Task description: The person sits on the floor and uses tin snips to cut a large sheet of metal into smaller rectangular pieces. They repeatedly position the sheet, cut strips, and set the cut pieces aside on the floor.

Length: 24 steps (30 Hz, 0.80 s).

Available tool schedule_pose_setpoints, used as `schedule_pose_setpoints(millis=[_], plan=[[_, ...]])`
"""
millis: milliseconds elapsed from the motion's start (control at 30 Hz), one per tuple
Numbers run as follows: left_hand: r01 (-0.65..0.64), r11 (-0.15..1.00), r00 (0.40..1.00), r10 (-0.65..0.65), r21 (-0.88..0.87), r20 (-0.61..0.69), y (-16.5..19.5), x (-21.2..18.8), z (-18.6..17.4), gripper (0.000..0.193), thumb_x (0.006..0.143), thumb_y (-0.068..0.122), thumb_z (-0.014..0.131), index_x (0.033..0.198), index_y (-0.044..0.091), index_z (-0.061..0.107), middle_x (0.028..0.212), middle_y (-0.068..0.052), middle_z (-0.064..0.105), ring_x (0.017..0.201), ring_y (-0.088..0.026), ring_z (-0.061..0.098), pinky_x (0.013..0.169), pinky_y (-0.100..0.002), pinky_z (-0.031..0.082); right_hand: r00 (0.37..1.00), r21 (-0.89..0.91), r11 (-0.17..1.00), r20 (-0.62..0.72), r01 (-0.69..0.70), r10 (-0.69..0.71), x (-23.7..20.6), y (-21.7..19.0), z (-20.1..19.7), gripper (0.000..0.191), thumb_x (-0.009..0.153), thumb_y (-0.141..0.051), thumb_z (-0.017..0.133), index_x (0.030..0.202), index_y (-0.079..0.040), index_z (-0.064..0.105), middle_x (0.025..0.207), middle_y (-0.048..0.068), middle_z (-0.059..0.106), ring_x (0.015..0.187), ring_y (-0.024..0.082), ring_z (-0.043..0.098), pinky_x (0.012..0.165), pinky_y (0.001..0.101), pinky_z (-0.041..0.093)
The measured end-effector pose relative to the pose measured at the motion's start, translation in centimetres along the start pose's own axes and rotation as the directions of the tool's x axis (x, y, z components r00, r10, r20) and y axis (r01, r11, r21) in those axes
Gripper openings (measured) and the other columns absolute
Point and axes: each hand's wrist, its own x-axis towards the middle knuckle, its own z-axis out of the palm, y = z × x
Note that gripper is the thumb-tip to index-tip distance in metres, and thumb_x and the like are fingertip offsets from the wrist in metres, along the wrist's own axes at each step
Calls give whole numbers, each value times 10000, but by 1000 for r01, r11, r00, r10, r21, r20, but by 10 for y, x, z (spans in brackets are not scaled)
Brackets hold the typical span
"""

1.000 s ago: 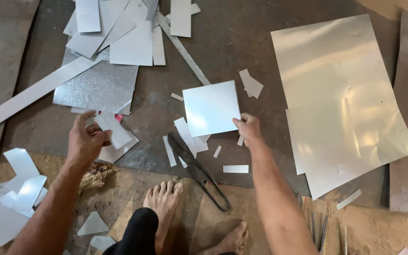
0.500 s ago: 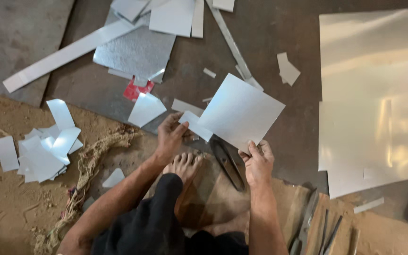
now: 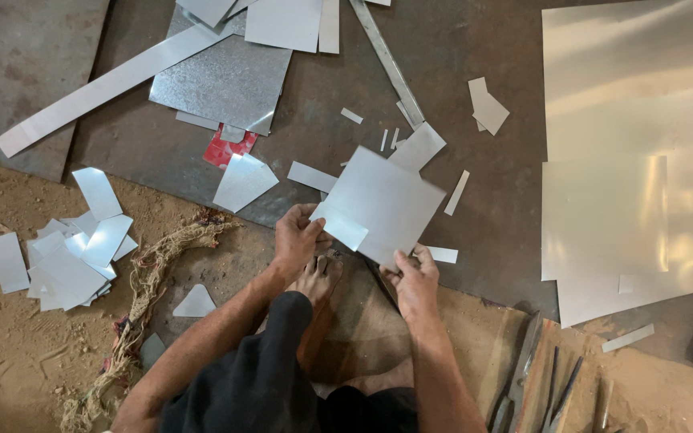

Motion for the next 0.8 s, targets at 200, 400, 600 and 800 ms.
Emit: schedule_pose_setpoints(millis=[200, 400, 600, 800], plan=[[-26, 985, 992, 46, 170, -114, -3, -7, -8, 321, 946, 23, 644, 1255, 4, 558, 971, -135, 733, 789, -161, 736, 637, -305, 643, 641, -642, 307, 385, 703, -664, -5, -7, 32, 552, 793, -138, 836, 1288, -60, 605, 1272, 139, 558, 1221, 324, 518, 1018, 470, 461], [-38, 999, 997, 39, 15, -59, -15, -3, -10, 248, 972, 38, 642, 1208, -37, 618, 978, -126, 750, 784, -167, 728, 615, -291, 605, 643, -657, 190, 566, 730, -516, -8, -4, 66, 500, 768, -131, 844, 1229, -109, 651, 1214, 110, 554, 1127, 360, 529, 964, 468, 463], [97, 989, 987, -110, 108, 114, -27, 23, -30, 426, 912, 25, 672, 1325, -2, 570, 1018, -100, 745, 801, -176, 716, 628, -286, 629, 605, -607, 199, 593, 770, -531, -7, -1, 61, 500, 765, -142, 846, 1220, -82, 647, 1187, 115, 565, 1103, 354, 530, 963, 473, 465], [142, 967, 933, -203, 213, 298, -3, 22, -27, 409, 1004, 152, 618, 1370, -29, 600, 1138, -179, 735, 873, -239, 714, 676, -354, 643, 657, -499, 427, 556, 754, -509, 1, -5, 60, 395, 836, -165, 796, 1175, -36, 639, 1141, 130, 593, 1006, 311, 621, 898, 422, 518]])
